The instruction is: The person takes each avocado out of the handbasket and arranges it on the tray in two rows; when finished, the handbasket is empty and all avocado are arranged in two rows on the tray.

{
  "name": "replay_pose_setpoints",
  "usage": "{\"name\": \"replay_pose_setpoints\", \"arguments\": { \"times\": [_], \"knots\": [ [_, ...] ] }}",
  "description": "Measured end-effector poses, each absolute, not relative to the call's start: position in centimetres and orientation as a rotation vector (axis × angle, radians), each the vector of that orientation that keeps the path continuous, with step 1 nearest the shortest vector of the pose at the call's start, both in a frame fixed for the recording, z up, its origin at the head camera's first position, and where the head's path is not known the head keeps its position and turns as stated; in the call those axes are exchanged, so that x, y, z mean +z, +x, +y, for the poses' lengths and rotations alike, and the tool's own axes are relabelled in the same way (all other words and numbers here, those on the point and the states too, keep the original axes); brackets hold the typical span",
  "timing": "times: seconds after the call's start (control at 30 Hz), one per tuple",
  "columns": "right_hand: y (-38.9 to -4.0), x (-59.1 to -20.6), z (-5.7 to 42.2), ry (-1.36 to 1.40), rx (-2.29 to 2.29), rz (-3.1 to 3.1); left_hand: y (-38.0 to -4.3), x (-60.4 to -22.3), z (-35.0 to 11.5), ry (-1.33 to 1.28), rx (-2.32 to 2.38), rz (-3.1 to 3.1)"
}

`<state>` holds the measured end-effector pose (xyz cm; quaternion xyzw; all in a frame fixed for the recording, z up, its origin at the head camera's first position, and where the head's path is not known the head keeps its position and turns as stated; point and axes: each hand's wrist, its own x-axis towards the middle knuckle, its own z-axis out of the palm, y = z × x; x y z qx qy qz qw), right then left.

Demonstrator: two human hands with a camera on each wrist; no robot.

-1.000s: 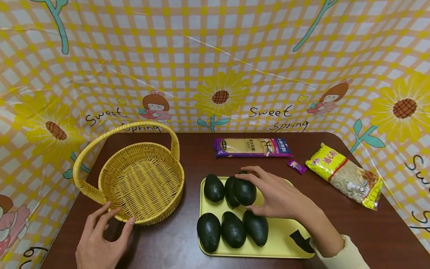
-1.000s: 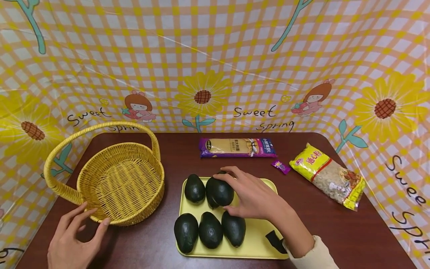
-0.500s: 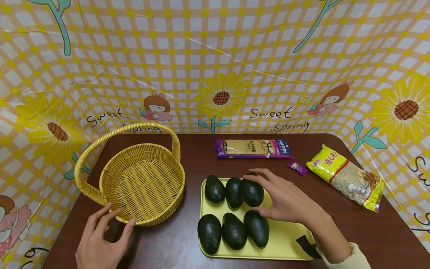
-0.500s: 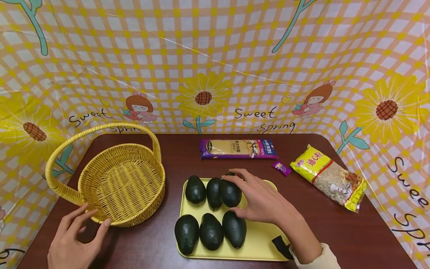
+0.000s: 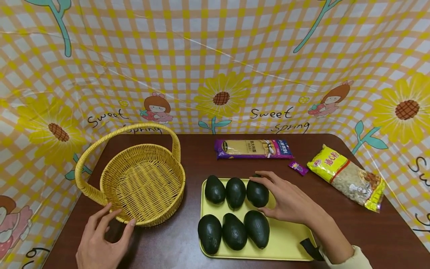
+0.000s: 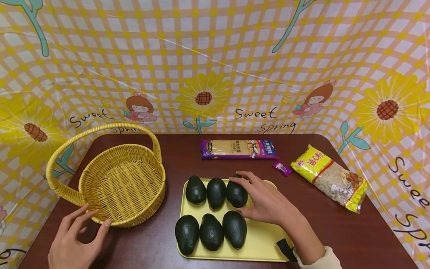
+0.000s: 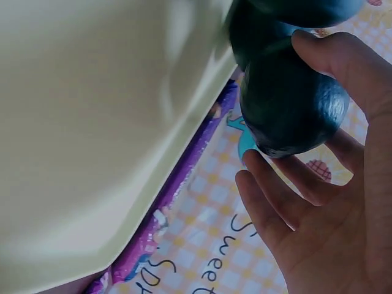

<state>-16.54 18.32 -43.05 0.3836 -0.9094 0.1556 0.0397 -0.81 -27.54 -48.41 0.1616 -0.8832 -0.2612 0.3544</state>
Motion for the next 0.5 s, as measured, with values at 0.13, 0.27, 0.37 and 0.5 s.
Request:
{"name": "replay_pose_setpoints", "arguments": {
  "times": [0.13,0.27,0.37,0.5],
  "knots": [
    [-16.8,-43.8,18.6,1.181,0.465,-2.776,-0.8,-48.5,-27.6,0.406,-0.679,-2.269],
    [-17.1,-44.4,18.7,1.199,0.468,-2.764,-0.8,-48.5,-27.7,0.391,-0.677,-2.265],
    [-17.3,-44.8,18.7,1.224,0.467,-2.761,-0.8,-48.6,-27.7,0.391,-0.673,-2.270],
    [-17.3,-45.1,18.7,1.248,0.461,-2.765,-0.9,-48.7,-27.7,0.402,-0.666,-2.281]
  ]
}}
